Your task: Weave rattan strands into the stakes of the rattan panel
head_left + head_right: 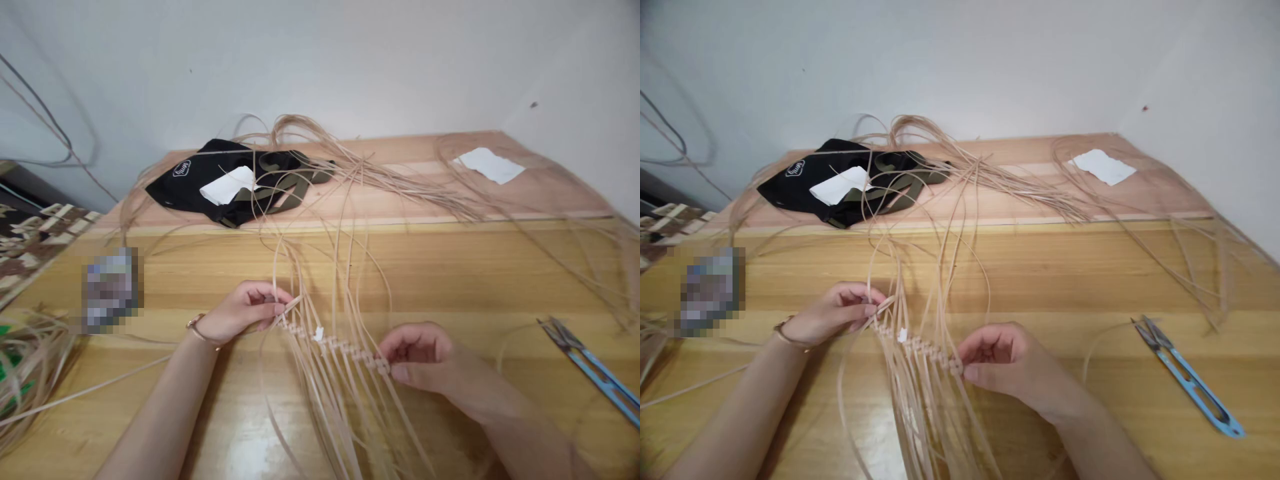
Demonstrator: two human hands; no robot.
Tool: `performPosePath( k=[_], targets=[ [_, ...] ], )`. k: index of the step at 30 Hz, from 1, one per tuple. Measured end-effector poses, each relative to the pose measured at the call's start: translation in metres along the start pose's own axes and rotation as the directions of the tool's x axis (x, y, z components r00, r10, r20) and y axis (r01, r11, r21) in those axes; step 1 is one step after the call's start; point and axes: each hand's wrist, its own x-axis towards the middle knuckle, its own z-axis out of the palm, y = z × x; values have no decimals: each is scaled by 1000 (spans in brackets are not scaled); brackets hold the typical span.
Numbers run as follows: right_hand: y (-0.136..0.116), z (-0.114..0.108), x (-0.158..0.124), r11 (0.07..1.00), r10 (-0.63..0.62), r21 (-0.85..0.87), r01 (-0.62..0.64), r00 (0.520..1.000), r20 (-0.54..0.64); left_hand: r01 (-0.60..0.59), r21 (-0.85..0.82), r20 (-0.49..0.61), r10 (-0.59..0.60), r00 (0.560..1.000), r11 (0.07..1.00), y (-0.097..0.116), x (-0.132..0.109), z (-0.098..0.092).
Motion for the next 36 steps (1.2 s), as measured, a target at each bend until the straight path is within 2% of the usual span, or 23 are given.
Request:
performPosePath(
  k=[36],
  targets=[
    [1,-2,-1,1000,8,18,-8,1000,11,12,3,-4,-12,1000,1000,-2,0,-1]
  ],
)
